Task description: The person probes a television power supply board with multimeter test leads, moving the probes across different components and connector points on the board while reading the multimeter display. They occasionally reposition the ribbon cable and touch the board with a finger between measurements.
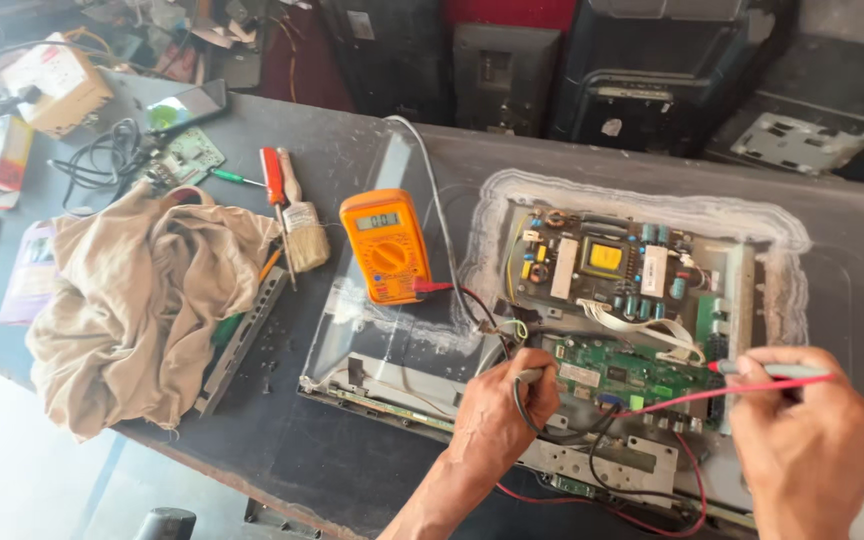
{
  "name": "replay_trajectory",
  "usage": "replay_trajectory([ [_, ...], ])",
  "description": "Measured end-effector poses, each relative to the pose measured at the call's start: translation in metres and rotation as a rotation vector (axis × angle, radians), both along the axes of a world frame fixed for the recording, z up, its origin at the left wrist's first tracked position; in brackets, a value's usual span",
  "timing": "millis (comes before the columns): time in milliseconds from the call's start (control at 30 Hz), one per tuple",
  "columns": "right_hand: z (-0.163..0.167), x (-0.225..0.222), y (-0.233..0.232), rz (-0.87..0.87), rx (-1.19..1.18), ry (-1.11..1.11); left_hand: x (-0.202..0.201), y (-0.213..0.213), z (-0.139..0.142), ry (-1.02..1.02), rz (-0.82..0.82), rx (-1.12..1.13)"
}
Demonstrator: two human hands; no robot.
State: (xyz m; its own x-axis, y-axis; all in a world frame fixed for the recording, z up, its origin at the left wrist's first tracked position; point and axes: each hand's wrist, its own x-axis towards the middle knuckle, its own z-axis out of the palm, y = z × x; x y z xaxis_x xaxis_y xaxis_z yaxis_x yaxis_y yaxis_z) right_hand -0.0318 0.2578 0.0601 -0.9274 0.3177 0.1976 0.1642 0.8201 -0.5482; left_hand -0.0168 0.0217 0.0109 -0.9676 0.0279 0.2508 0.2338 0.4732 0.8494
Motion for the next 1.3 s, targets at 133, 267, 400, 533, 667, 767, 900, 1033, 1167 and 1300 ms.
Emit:
replay_trajectory([
  [133, -0.004, 0.003, 0.003, 0.026, -0.086, 0.081, 0.001, 0.001, -0.002, 0.051, -0.005, 0.007],
  [267, -0.009, 0.006, 0.005, 0.050, -0.158, 0.133, 0.000, 0.001, -0.004, 0.020, -0.002, 0.005],
  [400, -0.012, 0.005, 0.006, 0.065, -0.110, 0.156, 0.001, 0.001, -0.007, 0.048, 0.002, -0.008],
  [533, -0.015, 0.005, 0.011, 0.060, -0.060, 0.192, 0.000, 0.005, -0.012, -0.043, 0.068, 0.005],
  [667, -0.020, 0.014, 0.008, -0.012, -0.302, 0.219, -0.002, 0.005, -0.011, 0.007, 0.042, -0.052],
  [767, -0.022, 0.018, 0.006, -0.019, -0.279, 0.249, -0.001, 0.004, -0.007, -0.003, 0.031, -0.055],
  [900, -0.023, 0.018, 0.004, -0.019, -0.294, 0.276, -0.001, 0.005, -0.004, -0.053, 0.032, -0.064],
  [1033, -0.024, 0.019, 0.004, -0.018, -0.327, 0.291, -0.001, 0.006, -0.004, -0.026, 0.041, -0.079],
  [1167, -0.022, 0.023, 0.004, -0.001, -0.224, 0.312, 0.000, 0.005, -0.004, -0.053, 0.030, -0.059],
  [1300, -0.021, 0.023, 0.002, 0.008, -0.242, 0.323, -0.001, 0.005, -0.004, -0.058, 0.037, -0.072],
])
